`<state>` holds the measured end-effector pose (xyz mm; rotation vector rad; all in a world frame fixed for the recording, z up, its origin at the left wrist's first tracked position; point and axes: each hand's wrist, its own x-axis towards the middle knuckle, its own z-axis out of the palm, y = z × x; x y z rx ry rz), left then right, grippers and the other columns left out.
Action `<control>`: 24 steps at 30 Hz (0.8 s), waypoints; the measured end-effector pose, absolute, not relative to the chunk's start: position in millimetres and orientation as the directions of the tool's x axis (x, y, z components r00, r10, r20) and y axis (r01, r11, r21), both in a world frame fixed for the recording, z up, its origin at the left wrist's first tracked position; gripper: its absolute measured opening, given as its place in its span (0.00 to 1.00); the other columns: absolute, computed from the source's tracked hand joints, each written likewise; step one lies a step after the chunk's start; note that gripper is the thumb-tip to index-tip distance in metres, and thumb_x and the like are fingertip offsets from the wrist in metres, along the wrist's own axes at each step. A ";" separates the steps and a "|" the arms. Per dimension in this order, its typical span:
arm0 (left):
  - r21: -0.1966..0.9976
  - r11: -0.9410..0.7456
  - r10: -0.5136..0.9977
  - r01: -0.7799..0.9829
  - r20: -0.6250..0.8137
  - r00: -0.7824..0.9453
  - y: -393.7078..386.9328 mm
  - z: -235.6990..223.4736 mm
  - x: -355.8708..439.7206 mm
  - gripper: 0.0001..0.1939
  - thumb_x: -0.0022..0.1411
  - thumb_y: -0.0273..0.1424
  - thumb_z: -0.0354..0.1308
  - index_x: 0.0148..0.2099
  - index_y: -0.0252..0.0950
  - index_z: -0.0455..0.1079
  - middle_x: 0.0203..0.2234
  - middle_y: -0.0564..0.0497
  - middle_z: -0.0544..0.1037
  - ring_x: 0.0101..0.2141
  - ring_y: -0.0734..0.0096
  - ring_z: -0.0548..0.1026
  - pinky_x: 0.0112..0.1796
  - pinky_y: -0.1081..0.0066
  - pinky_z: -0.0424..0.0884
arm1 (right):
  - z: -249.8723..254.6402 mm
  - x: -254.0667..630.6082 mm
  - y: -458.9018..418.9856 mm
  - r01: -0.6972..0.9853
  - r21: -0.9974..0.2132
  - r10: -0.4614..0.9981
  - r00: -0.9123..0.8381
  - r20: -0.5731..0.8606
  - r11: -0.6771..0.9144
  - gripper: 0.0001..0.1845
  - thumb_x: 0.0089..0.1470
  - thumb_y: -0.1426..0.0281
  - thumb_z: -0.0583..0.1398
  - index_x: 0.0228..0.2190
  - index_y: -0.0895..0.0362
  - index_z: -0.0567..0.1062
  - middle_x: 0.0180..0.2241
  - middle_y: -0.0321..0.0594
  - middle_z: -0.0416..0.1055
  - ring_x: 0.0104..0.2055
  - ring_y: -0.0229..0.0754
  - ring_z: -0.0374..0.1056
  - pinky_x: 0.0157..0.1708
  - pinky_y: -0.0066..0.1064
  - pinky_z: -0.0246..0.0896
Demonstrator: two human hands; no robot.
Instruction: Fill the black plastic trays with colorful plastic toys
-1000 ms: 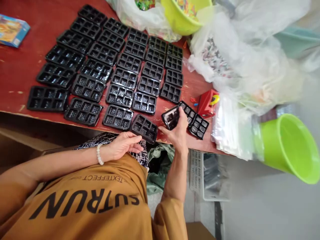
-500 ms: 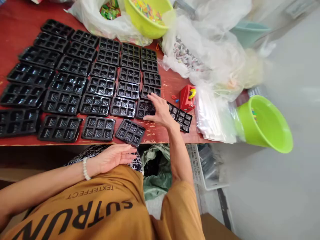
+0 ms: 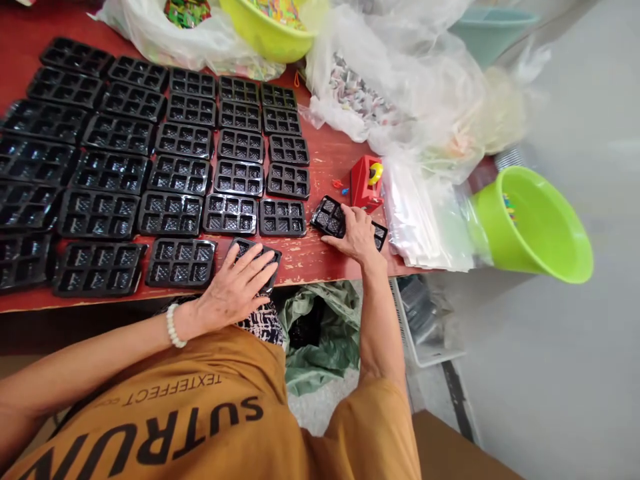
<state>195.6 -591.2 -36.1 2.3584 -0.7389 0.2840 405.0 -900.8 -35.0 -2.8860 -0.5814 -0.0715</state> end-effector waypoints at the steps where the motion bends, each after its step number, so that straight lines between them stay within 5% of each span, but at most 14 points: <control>1: 0.460 -0.686 -0.449 -0.564 0.343 0.825 -590.9 -37.3 201.2 0.31 0.69 0.28 0.65 0.71 0.32 0.68 0.72 0.32 0.64 0.73 0.37 0.57 0.71 0.30 0.43 | -37.6 403.9 -907.0 0.398 -0.179 0.383 0.917 0.111 -0.900 0.57 0.52 0.45 0.68 0.72 0.59 0.57 0.68 0.62 0.59 0.68 0.70 0.58 0.65 0.67 0.58; 5: 0.351 -0.788 -0.461 -0.506 0.210 0.862 -591.4 -41.7 216.6 0.39 0.68 0.35 0.68 0.75 0.30 0.61 0.75 0.29 0.53 0.76 0.33 0.45 0.68 0.25 0.28 | -46.2 397.2 -924.8 0.422 -0.170 0.391 0.901 0.191 -0.890 0.49 0.56 0.47 0.65 0.70 0.57 0.61 0.66 0.60 0.61 0.67 0.68 0.58 0.63 0.65 0.60; 9: 0.265 -0.850 -0.427 -0.455 0.159 0.890 -594.6 -43.2 219.2 0.35 0.73 0.38 0.62 0.75 0.30 0.62 0.76 0.31 0.52 0.75 0.30 0.45 0.66 0.21 0.29 | -45.7 387.9 -927.1 0.410 -0.137 0.379 0.903 0.202 -0.902 0.45 0.58 0.52 0.62 0.71 0.56 0.60 0.69 0.59 0.58 0.67 0.70 0.59 0.63 0.67 0.59; 15: 0.236 -0.900 -0.340 -0.367 0.150 0.929 -595.1 -43.2 217.6 0.34 0.73 0.40 0.61 0.76 0.32 0.62 0.76 0.32 0.52 0.75 0.28 0.45 0.66 0.21 0.30 | -32.1 384.2 -916.6 0.334 -0.058 0.326 0.938 0.115 -0.941 0.52 0.51 0.64 0.62 0.73 0.61 0.54 0.72 0.63 0.54 0.67 0.78 0.56 0.61 0.74 0.57; 24: 0.240 -0.894 -0.353 -0.379 0.143 0.924 -603.2 -37.7 220.6 0.38 0.72 0.38 0.63 0.77 0.32 0.59 0.77 0.33 0.50 0.76 0.30 0.44 0.67 0.23 0.28 | -43.1 396.0 -922.0 0.369 -0.098 0.339 0.911 0.234 -0.924 0.43 0.51 0.71 0.59 0.68 0.65 0.64 0.66 0.61 0.67 0.66 0.66 0.65 0.65 0.61 0.61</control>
